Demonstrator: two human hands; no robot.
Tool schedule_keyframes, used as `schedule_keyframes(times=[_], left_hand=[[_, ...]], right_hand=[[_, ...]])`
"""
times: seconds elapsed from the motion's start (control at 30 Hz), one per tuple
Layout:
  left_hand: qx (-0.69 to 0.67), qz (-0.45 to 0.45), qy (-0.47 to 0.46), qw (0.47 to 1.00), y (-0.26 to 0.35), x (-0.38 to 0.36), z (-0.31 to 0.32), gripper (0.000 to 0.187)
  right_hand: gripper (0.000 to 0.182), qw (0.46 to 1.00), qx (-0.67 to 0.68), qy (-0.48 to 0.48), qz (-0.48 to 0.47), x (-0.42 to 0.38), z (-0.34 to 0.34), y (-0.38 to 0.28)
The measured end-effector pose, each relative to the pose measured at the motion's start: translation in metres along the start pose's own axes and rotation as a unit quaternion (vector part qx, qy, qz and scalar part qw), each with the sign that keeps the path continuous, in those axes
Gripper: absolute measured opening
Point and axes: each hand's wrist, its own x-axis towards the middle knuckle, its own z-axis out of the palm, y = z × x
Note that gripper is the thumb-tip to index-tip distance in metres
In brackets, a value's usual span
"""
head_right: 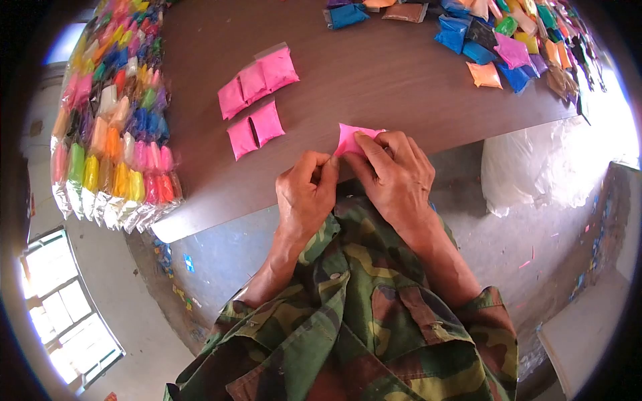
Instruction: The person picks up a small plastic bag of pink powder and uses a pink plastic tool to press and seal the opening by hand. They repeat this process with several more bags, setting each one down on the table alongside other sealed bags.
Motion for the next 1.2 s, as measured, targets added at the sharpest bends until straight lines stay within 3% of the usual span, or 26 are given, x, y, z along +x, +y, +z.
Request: schedule_keyframes(times=[0.2, 0.3, 0.4, 0.5, 0.67, 0.77, 0.87, 1.0, 1.1, 1.2], left_hand=[[0.067, -0.015, -0.013, 0.998, -0.005, 0.007, -0.008, 0.013], [0.028, -0.031, 0.010, 0.999, -0.005, 0.007, -0.010, 0.013], [-0.046, 0.027, 0.036, 0.998, 0.001, 0.005, -0.003, 0.012], [0.033, -0.015, -0.016, 0.999, -0.002, 0.007, -0.007, 0.012], [0.014, -0.039, 0.010, 0.999, -0.009, 0.010, -0.012, 0.012], [-0.017, -0.047, 0.018, 0.999, -0.001, 0.008, -0.019, 0.012], [-0.028, -0.065, 0.012, 0.997, 0.008, 0.008, -0.026, 0.011], [-0.071, -0.064, 0.008, 0.995, 0.014, 0.009, -0.024, 0.011], [-0.089, -0.022, 0.014, 0.996, 0.015, 0.011, -0.013, 0.008], [-0.081, -0.019, -0.013, 0.996, 0.022, 0.014, -0.006, 0.008]], right_hand=[[0.035, 1.000, 0.004, 0.019, 0.001, 0.000, 0.003, -0.001], [0.035, 1.000, 0.009, 0.026, 0.005, 0.001, 0.002, -0.002], [0.036, 1.000, 0.008, 0.020, -0.001, 0.000, 0.001, -0.002], [0.039, 1.000, 0.007, 0.004, -0.010, 0.002, -0.002, -0.001], [0.043, 0.998, 0.021, -0.046, 0.020, 0.002, -0.009, 0.000], [0.036, 0.999, 0.003, -0.032, -0.023, 0.013, -0.018, 0.000], [0.025, 0.999, 0.045, -0.023, -0.006, 0.025, -0.029, -0.001], [0.019, 0.974, 0.140, -0.133, 0.116, 0.029, -0.033, 0.011], [0.019, 0.986, 0.042, -0.140, 0.078, 0.030, -0.032, 0.012], [0.019, 0.989, 0.044, -0.113, 0.083, 0.027, -0.025, 0.015]])
